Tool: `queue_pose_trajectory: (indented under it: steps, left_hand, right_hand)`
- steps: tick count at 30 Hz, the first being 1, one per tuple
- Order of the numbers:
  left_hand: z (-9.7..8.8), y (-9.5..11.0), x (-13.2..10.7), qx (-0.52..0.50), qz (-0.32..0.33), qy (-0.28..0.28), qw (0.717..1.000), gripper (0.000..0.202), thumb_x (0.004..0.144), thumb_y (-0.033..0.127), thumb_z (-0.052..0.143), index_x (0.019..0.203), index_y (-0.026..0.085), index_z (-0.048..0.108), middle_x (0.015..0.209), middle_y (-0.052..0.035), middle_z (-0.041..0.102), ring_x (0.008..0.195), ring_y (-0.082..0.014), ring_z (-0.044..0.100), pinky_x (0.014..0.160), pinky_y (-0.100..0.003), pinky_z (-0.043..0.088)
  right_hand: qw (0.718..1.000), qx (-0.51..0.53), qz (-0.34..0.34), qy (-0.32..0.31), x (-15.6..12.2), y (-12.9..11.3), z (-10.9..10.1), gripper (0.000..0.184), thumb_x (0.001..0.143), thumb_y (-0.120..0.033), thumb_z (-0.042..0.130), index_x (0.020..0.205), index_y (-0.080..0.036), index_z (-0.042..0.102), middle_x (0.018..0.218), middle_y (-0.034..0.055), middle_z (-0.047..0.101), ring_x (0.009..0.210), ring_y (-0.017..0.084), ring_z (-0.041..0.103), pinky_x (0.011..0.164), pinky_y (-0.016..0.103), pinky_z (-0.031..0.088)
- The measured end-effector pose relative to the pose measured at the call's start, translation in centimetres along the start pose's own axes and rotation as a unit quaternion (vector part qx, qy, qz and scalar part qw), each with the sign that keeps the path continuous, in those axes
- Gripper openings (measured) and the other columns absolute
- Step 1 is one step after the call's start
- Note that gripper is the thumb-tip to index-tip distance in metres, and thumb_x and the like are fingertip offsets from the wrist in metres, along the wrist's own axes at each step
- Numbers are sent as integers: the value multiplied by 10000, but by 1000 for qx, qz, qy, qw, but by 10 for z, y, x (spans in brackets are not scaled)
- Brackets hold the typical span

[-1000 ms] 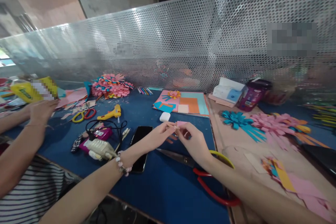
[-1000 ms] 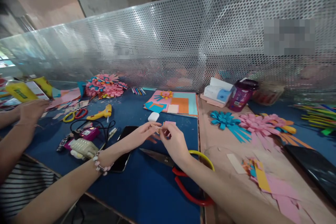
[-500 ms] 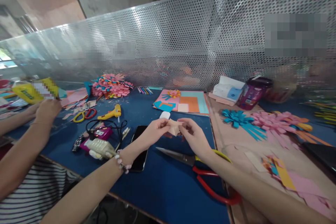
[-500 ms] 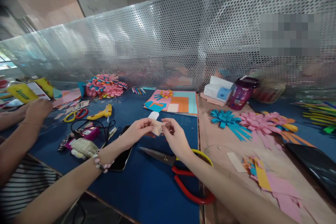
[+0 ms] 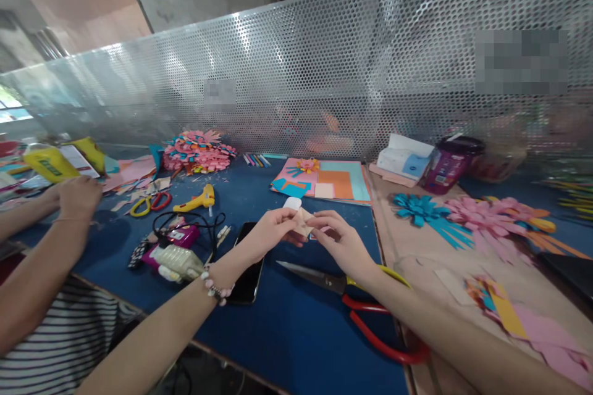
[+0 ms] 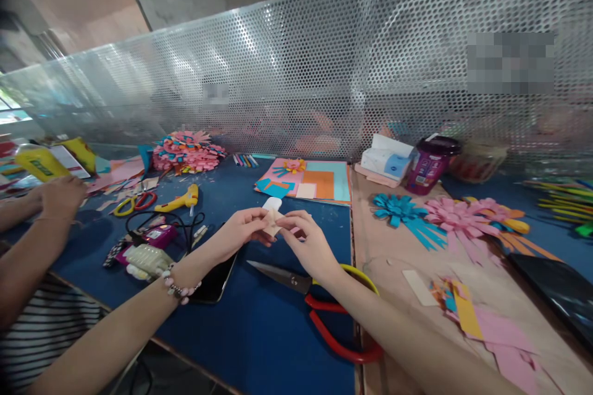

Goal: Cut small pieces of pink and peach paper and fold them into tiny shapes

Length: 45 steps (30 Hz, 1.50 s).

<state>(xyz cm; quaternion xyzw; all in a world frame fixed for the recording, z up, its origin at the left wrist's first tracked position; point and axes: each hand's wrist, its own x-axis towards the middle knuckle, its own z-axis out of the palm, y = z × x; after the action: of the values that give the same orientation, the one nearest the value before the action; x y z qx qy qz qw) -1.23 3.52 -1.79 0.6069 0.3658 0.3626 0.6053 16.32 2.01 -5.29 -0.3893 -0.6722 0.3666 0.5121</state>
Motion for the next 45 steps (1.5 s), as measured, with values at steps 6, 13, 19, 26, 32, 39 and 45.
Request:
queue_pose_trajectory:
  steps: [6,13,19,26,32,39,45]
  left_hand:
    - [7,6,-3,-3,-3,-27,1000,378,831,443,493,1010,121,575,990,-129,639,785,-172,642,702,-318,524]
    - [2,-2,0,70,51,-12,996,355,761,398,610,968,111,596,955,-115,652,839,-192,641,758,-346,527]
    - [0,-10,4,81,55,5,995,335,773,408,592,908,103,611,825,-91,674,740,-172,654,742,-339,535]
    - [2,-9,3,93,48,24,994,334,759,388,611,905,88,626,873,-120,684,785,-202,665,733,-339,549]
    - [2,-9,2,59,28,29,997,356,741,384,638,937,88,609,910,-135,679,823,-218,667,755,-350,544]
    - [5,-4,-1,5,-16,9,1000,454,816,492,495,1007,90,587,922,-162,664,764,-191,663,732,-351,535]
    - [2,-5,1,25,7,14,1000,358,750,401,619,964,115,600,944,-110,657,810,-188,647,767,-357,526]
  right_hand:
    - [998,56,36,15,1,2,1,202,777,-384,593,808,-186,621,927,46,597,706,133,578,628,271,497]
    - [996,61,56,14,1,0,0,219,761,-391,606,800,-176,614,835,42,632,759,160,590,695,301,487]
    - [993,83,70,44,1,1,1,240,728,-376,648,847,-198,539,713,-6,589,665,137,570,599,270,482]
    - [992,87,75,57,2,2,1,255,718,-372,656,863,-197,540,737,3,601,684,142,580,624,278,489]
    - [993,57,97,34,3,6,0,244,772,-400,588,886,-185,581,799,26,640,698,148,583,602,270,468]
    - [998,7,41,48,1,6,-1,206,807,-394,555,867,-200,585,862,35,634,759,161,577,689,293,470]
    - [998,20,60,23,-1,-2,3,295,846,-393,493,1072,-204,505,890,33,571,764,149,549,682,285,473]
